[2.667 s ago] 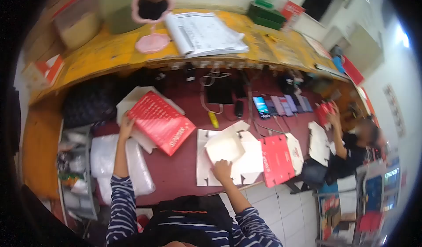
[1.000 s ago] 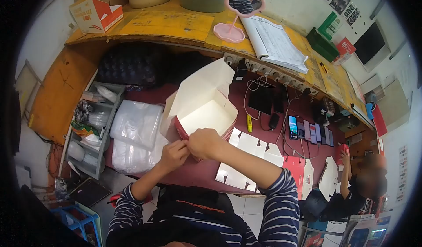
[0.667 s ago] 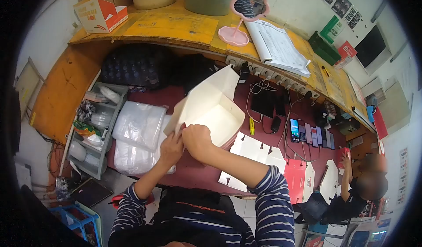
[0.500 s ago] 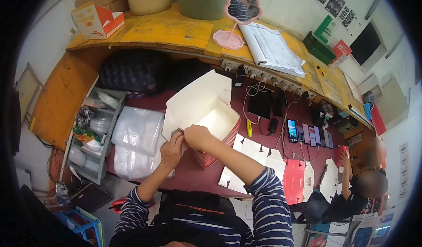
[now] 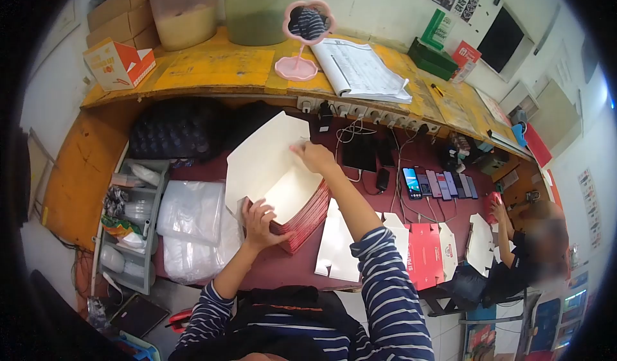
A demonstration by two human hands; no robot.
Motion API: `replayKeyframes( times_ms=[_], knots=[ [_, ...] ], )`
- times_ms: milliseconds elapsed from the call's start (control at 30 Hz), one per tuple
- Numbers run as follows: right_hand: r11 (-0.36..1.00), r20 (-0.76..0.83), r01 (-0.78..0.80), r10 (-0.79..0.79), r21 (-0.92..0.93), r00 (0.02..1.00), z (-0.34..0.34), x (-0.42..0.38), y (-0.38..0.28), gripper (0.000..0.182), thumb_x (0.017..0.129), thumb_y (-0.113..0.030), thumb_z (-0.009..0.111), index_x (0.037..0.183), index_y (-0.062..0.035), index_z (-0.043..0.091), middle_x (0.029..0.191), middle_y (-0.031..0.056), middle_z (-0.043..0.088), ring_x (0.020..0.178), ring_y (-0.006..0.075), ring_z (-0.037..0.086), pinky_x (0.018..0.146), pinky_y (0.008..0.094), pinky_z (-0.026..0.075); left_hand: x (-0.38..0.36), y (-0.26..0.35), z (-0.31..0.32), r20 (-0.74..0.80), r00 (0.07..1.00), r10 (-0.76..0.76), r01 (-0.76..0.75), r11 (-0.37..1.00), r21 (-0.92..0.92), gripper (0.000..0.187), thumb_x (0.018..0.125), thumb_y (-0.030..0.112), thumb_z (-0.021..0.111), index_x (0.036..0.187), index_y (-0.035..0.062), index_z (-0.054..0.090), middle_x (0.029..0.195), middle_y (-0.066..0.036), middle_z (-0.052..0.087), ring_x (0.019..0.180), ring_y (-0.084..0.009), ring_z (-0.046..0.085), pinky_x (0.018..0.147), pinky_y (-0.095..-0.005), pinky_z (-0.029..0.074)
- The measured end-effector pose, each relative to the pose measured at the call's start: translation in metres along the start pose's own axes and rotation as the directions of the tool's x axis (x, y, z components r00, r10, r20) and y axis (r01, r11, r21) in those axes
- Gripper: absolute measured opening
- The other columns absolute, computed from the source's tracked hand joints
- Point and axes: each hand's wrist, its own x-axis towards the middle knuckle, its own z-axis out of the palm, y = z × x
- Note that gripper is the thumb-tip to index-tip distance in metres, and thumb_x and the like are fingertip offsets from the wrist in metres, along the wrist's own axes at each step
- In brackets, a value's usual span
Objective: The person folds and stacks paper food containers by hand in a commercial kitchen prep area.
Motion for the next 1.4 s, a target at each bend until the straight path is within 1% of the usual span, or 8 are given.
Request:
replayKeyframes(
  times_ms=[100,400,767,867,933,1067,1200,1400],
  knots=[
    [0.778,-0.608,0.300,0.128,0.551,0.784,0.007,-0.005,0.024,0.045,0.087,-0.038,0.033,0.077,0.0002,0.055,0.061,0.0103,0.050,0.057,0.0194,0.049,0.055,0.0306,0.039,-0.003,-0.005,-0.003,-0.040,0.998,-0.048,0.049,0.999,0.021,0.060,0.046,0.054,0.071,0.072,0.0112,0.038,0.075,-0.004,0.038,0.076,-0.0213,0.040,0.079,-0.0412,0.029],
    [0.898,0.499,-0.432,0.415,-0.089,0.761,0.207,-0.166,0.078,0.089,0.057,-0.076,0.044,0.104,-0.0008,0.053,0.106,0.0166,0.053,0.102,0.0280,0.050,0.081,0.0386,0.041,-0.087,-0.112,-0.021,-0.381,0.786,-0.486,0.583,0.788,0.197,0.069,0.061,0.055,0.062,0.096,-0.0005,0.040,0.091,-0.016,0.042,0.090,-0.0320,0.039,0.082,-0.0450,0.027],
    [0.597,0.069,-0.357,0.450,0.718,0.890,0.242,-0.225,0.109,0.054,0.064,-0.052,0.061,0.078,-0.0008,0.053,0.069,0.0129,0.057,0.066,0.0271,0.056,0.061,0.0357,0.045,-0.079,-0.070,-0.033,-0.541,0.612,-0.576,0.791,0.454,0.410,0.062,0.070,0.038,0.061,0.112,0.0002,0.037,0.112,-0.019,0.040,0.106,-0.0348,0.034,0.090,-0.0428,0.023],
    [0.856,-0.117,-0.383,0.445,0.347,0.888,0.199,-0.227,0.089,0.024,0.081,-0.026,0.043,0.084,-0.0043,0.054,0.072,0.0155,0.058,0.065,0.0308,0.057,0.059,0.0401,0.045,-0.068,-0.028,-0.011,-0.337,0.814,-0.472,0.563,0.785,0.259,0.049,0.073,0.030,0.059,0.108,0.0014,0.041,0.109,-0.015,0.043,0.103,-0.0285,0.039,0.087,-0.0392,0.029],
    [0.852,-0.283,-0.333,0.463,0.404,0.840,0.147,-0.234,0.061,0.021,0.081,-0.021,0.045,0.084,-0.0025,0.054,0.069,0.0170,0.057,0.061,0.0329,0.056,0.057,0.0388,0.044,-0.056,0.020,0.001,0.404,0.579,-0.708,0.814,0.531,-0.235,0.031,0.075,0.023,0.057,0.095,0.0015,0.048,0.095,-0.012,0.051,0.089,-0.0214,0.049,0.076,-0.0320,0.039],
    [0.729,-0.439,-0.092,0.503,0.678,0.744,0.082,-0.259,0.023,0.016,0.083,-0.014,0.044,0.088,0.0002,0.051,0.066,0.0177,0.056,0.062,0.0294,0.057,0.056,0.0352,0.044,-0.050,0.095,0.018,0.987,-0.105,0.125,0.941,-0.309,0.139,0.033,0.086,0.036,0.041,0.095,0.0061,0.053,0.095,-0.008,0.055,0.085,-0.0182,0.055,0.066,-0.0274,0.045],
    [0.398,-0.441,0.252,0.508,0.882,0.740,0.066,-0.287,0.007,0.018,0.086,-0.015,0.043,0.093,0.0012,0.049,0.086,0.0094,0.058,0.074,0.0150,0.056,0.063,0.0288,0.045,-0.004,0.131,0.011,0.993,0.114,0.041,0.462,-0.887,-0.017,0.032,0.087,0.031,0.038,0.110,0.0087,0.044,0.104,-0.006,0.054,0.096,-0.0186,0.052,0.078,-0.0308,0.043],
    [-0.674,-0.114,0.273,0.271,0.686,0.956,0.032,-0.299,0.048,0.030,0.082,-0.011,0.051,0.108,0.0015,0.042,0.100,0.0115,0.055,0.089,0.0135,0.054,0.080,0.0267,0.043,0.016,0.113,-0.002,0.741,0.605,-0.291,0.629,-0.396,-0.669,0.034,0.078,0.005,0.056,0.109,0.0054,0.042,0.101,-0.007,0.053,0.093,-0.0170,0.053,0.080,-0.0313,0.044]
  ],
)
